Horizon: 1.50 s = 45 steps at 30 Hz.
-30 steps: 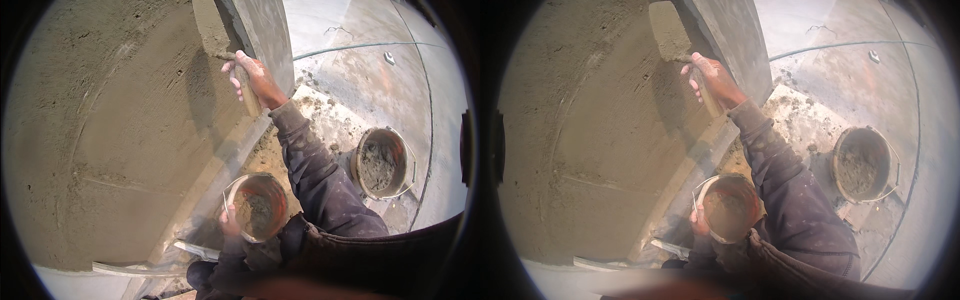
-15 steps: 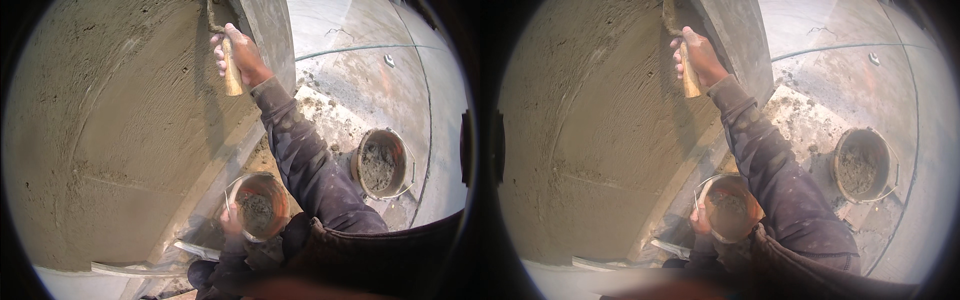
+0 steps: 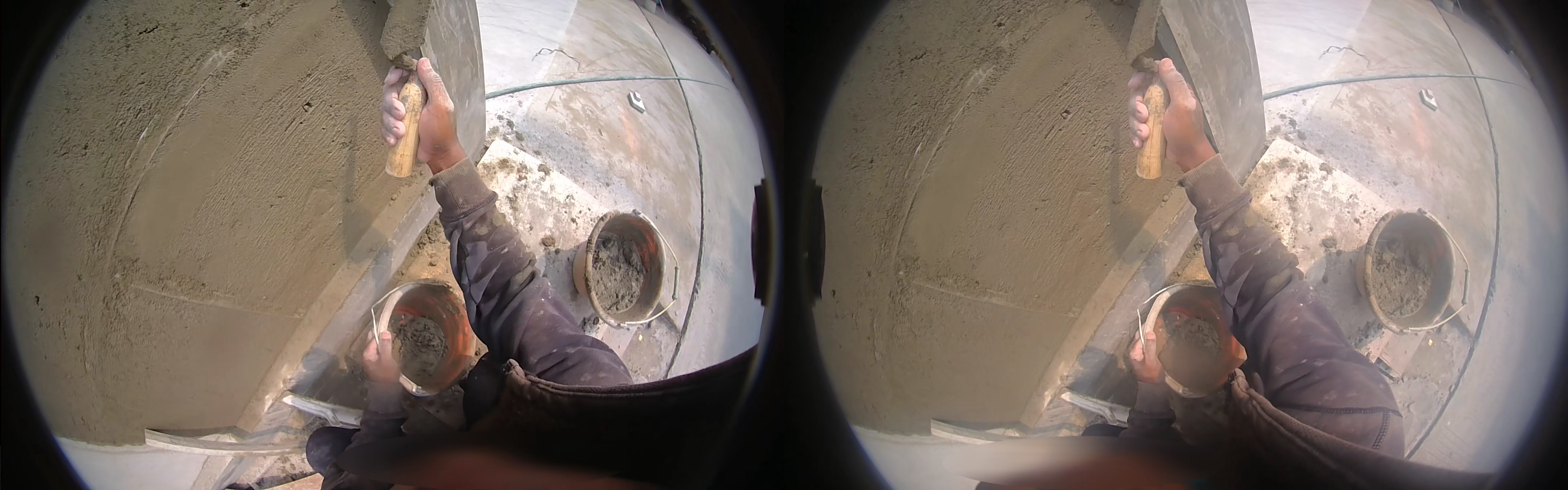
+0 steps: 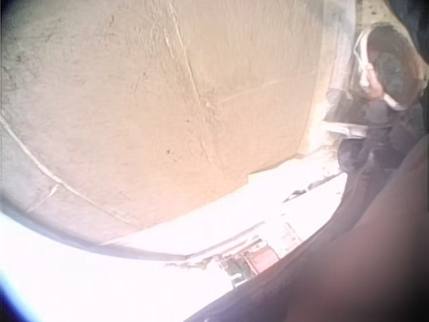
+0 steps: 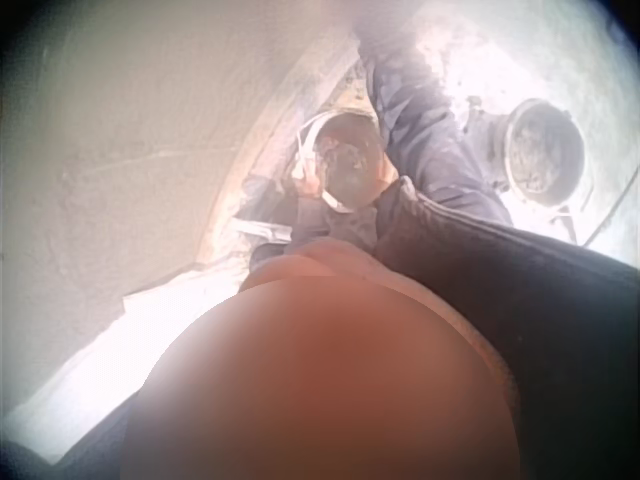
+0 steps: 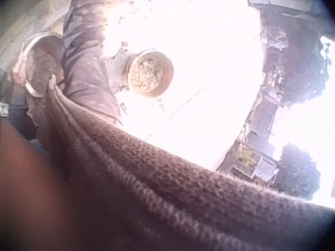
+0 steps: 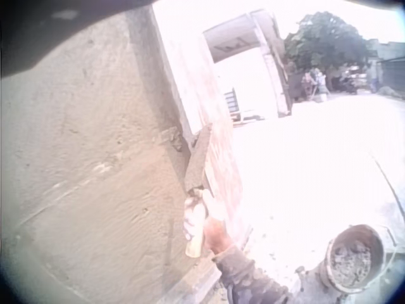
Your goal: The person applies wet plaster to a wall using a trowel and smooths it with a straightedge. They repeatedly scoop plaster from a bucket, spread it on the wall, and level the surface.
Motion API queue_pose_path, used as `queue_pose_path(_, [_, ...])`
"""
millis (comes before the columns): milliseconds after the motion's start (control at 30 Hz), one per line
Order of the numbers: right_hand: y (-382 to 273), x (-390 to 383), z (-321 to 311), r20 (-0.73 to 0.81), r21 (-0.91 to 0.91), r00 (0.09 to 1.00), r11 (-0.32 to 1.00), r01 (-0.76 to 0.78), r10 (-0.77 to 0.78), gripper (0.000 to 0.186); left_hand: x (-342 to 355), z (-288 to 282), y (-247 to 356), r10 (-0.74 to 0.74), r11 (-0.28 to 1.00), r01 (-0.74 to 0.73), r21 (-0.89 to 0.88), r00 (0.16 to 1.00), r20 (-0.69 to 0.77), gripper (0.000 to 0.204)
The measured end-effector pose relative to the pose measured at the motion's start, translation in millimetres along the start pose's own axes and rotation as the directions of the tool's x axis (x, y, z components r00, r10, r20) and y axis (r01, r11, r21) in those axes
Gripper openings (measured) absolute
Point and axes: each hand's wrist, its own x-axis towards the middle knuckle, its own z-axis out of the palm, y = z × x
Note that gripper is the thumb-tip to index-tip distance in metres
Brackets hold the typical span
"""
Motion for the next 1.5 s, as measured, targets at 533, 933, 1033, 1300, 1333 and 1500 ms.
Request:
queue_pose_path(533, [17, 42, -68, -0.147, -0.905, 0.962, 0.425, -0.037, -0.231, 0.041, 2, 10, 25, 0.018, 0.999, -0.017, -0.051, 1.0, 0.015, 0.035])
queue_pose_path(933, [0, 40, -42, -0.174, -0.74, 0.974, 0.672, -0.034, -0.142, 0.042, 2, 4, 1, -0.075, 0.994, 0.075, -0.079, 0.997, -0.006, 0.036])
queue_pose_path(1033, [-7, 50, -36, -0.179, -0.761, 0.973, 0.647, -0.045, -0.142, 0.043, 5, -2, -8, -0.01, 1.0, 0.01, 0.002, 1.0, 0.004, 0.038])
queue_pose_path(1300, [16, 50, -43, -0.031, -0.904, 0.96, 0.418, 0.092, -0.278, 0.039, 6, -2, -21, -0.013, 0.997, 0.011, -0.081, 1.0, -0.021, 0.043])
queue_pose_path(1333, [19, 50, -43, -0.007, -0.917, 0.955, 0.382, 0.112, -0.297, 0.039, 7, -1, -21, 0.0, 0.994, -0.002, -0.107, 1.0, -0.018, 0.044])
queue_pose_path(1500, [25, 33, -29, 0.093, -0.931, 0.962, 0.321, 0.175, -0.256, 0.041, 5, -2, -16, 0.042, 0.999, -0.043, -0.026, 0.999, -0.017, 0.043])
